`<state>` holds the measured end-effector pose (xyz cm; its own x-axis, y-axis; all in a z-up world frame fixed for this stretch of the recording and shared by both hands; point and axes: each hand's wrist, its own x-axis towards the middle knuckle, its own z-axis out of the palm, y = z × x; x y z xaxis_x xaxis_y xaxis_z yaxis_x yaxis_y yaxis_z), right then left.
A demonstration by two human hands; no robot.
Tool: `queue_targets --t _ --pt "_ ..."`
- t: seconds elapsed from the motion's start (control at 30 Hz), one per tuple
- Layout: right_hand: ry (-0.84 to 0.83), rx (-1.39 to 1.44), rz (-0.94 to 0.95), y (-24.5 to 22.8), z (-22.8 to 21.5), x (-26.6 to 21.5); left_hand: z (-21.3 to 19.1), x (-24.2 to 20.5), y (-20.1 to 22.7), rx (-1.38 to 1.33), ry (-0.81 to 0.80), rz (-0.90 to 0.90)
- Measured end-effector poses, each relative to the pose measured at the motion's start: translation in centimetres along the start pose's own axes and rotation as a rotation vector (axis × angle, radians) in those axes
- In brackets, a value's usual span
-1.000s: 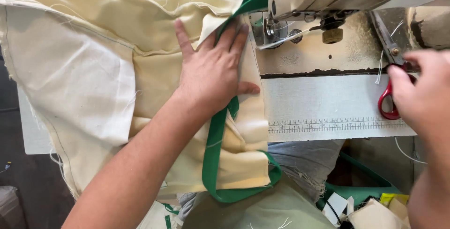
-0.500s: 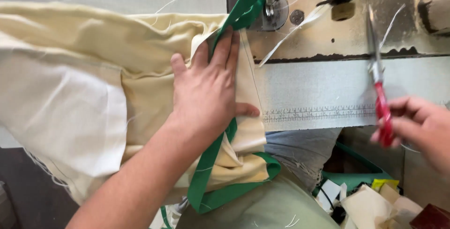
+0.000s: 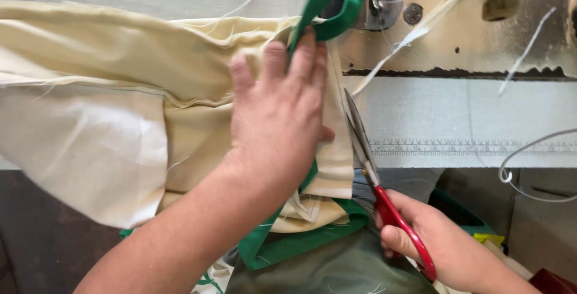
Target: Sewing a tote bag by attaching green handles and trimming excess fabric with scissors at a sewing machine station.
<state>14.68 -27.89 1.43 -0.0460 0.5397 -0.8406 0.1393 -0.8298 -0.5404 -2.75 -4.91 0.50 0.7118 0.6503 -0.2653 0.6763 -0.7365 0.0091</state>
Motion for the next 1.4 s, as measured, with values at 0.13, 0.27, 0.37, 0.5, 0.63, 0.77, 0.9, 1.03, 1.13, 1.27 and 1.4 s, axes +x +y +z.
queue_targets --t 0.13,0.27,0.37,0.5,0.63,0.77,0.9,1.03,1.13,1.27,1.4 --pt "0.156 -0.16 0.095 1.0 -2.0 -1.7 -2.1 -2.4 -0.7 -0.086 0.583 0.121" --pt "0.104 -0.227 0.215 0.1 -2.1 -1.7 -3.9 -4.1 -2.0 -0.325 0.729 -0.08" --pt "0.016 -0.069 0.054 0.5 -1.0 -0.2 -2.4 -4.4 -1.6 -0.394 0.613 -0.065" --pt "0.076 -0.401 0.081 1.1 -4.2 -1.1 -2.1 -7.7 -1.1 -0.405 0.591 -0.102" --pt "0.706 -0.518 0.172 5.6 -9.8 -0.4 0.3 -5.6 -1.7 -0.284 0.531 -0.174" --pt "0.889 -0.598 -0.036 5.2 -13.3 1.9 -1.1 -0.8 -3.9 -0.432 0.728 -0.032" --pt "0.906 -0.521 0.016 2.2 -11.3 0.6 -3.1 1.2 -5.2 -0.392 0.699 0.012" --pt "0.599 -0.25 0.305 1.0 -8.3 -1.3 -3.1 2.1 -5.5 -0.205 0.745 -0.006" --pt "0.386 0.05 0.281 5.2 -7.4 -0.8 -3.2 2.7 -5.4 -0.281 0.696 0.014" --pt "0.139 0.279 0.293 3.5 -4.5 -1.8 -3.0 3.4 -4.4 -0.34 0.734 0.353" --pt "-0.002 0.397 0.35 1.3 -2.3 -1.9 -1.9 2.2 -2.2 -0.167 0.737 0.69"
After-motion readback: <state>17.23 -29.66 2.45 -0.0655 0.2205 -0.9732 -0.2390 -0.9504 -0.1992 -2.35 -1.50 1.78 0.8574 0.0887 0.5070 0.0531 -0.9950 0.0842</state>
